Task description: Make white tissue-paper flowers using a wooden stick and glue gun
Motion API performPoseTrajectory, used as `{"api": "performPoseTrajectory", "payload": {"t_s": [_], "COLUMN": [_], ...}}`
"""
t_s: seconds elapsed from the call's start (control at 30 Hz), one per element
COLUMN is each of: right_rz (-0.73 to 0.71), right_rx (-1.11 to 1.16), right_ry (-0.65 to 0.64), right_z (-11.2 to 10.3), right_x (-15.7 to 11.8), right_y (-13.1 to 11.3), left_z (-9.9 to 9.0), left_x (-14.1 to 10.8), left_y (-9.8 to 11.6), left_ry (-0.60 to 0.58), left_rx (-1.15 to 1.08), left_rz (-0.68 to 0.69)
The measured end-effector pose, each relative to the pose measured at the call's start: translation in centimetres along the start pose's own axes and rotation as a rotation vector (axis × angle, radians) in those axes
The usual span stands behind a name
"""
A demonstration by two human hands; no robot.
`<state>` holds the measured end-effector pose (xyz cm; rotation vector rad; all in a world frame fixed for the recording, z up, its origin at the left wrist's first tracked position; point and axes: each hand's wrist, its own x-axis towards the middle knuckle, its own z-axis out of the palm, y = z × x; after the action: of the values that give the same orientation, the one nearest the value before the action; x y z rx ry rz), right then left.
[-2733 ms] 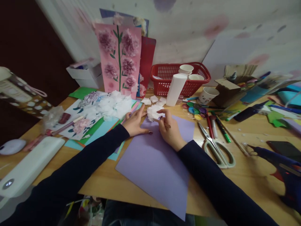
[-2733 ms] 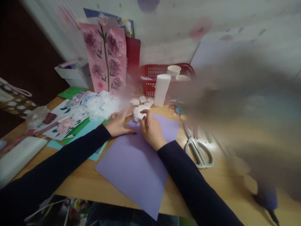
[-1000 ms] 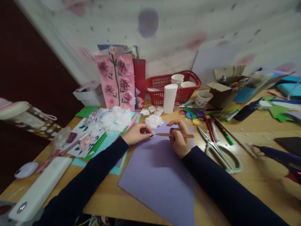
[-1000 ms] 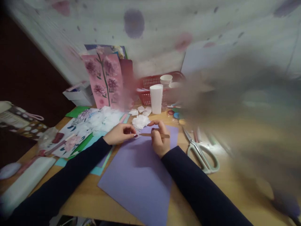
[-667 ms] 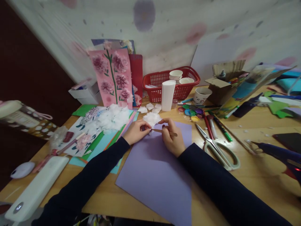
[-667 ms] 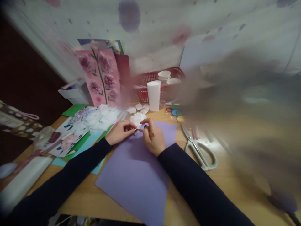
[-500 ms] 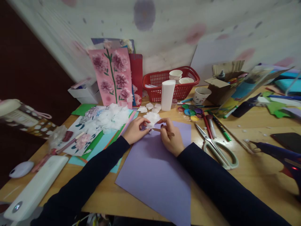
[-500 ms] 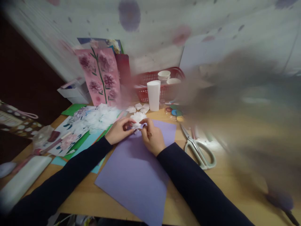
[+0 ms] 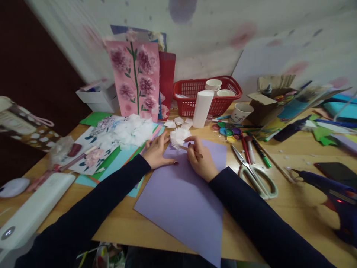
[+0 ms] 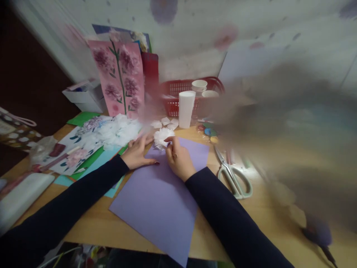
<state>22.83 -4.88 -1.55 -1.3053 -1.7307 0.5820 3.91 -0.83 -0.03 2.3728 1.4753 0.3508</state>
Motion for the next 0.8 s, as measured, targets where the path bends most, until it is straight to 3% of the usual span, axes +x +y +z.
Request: {"api": "performPoseTrajectory", "payload": {"t_s": [0.43, 0.8], "right_rz": [0.043, 0.127], "right_rx": [-0.005, 0.354], "right_ry": [-0.01, 0.31], "right_z": [0.4, -0.16], "right_x": [0.36, -0.24], "right_y": [-0.54, -0.27], "left_z": [-0.19, -0.16], "left_x": [-0.04, -0.25], "left_y": [0.04, 0.43], "left_ry": [-0.025, 0.029], "left_rx": [-0.021, -0.076], "left_rz": [-0.003, -0.015]}}
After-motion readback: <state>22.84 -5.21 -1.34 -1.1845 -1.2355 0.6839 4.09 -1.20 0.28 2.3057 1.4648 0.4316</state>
